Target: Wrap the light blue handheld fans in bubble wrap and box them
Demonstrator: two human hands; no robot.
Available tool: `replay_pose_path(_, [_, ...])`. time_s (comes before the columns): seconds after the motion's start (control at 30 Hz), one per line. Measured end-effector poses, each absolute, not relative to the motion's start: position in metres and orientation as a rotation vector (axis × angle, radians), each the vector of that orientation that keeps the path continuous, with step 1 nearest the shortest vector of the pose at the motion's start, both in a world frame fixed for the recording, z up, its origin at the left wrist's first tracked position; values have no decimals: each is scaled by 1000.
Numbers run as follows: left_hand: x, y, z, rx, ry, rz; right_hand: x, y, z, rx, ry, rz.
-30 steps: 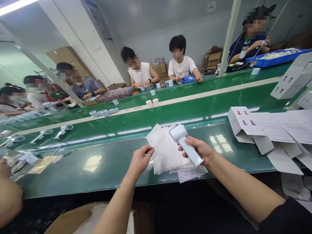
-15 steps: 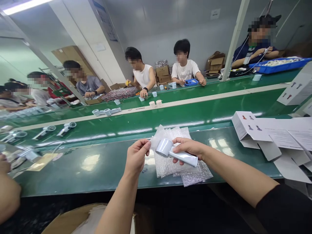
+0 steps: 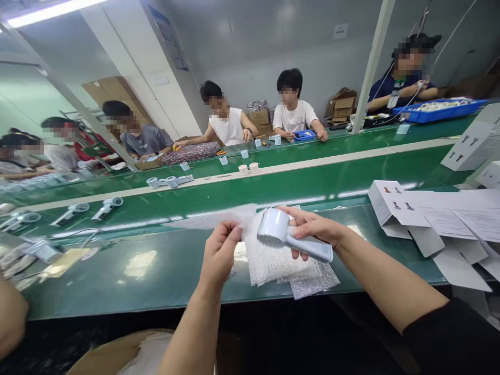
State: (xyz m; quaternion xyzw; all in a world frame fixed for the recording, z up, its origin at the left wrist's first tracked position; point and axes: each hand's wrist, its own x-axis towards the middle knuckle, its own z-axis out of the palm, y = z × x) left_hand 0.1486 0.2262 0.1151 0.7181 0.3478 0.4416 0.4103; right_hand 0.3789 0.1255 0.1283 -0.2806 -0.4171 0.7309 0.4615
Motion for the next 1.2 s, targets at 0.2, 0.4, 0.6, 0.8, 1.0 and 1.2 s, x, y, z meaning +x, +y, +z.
replay_pose_path(0.2, [156,230,146,2209,977,965,374,132,132,-659,-1160,1910])
replay_pose_path(0.4, [145,231,158,2203,838,784,370,161,138,-634,-1139,1999])
replay_pose_path(0.6, [146,232,143,1790,830,1257,352,162,133,-883,-1077,1853])
replay_pose_path(0.8, [141,215,122,2758,428,1660,344,152,130,-964,-962,1662])
replay_pose_path(1.0, [146,226,92,2790,880,1786,325,146,124,-1019,-871,1495])
replay_pose_path(1.2, [165,224,90,1873,1279,1605,308,157,122,-1021,-810,1406])
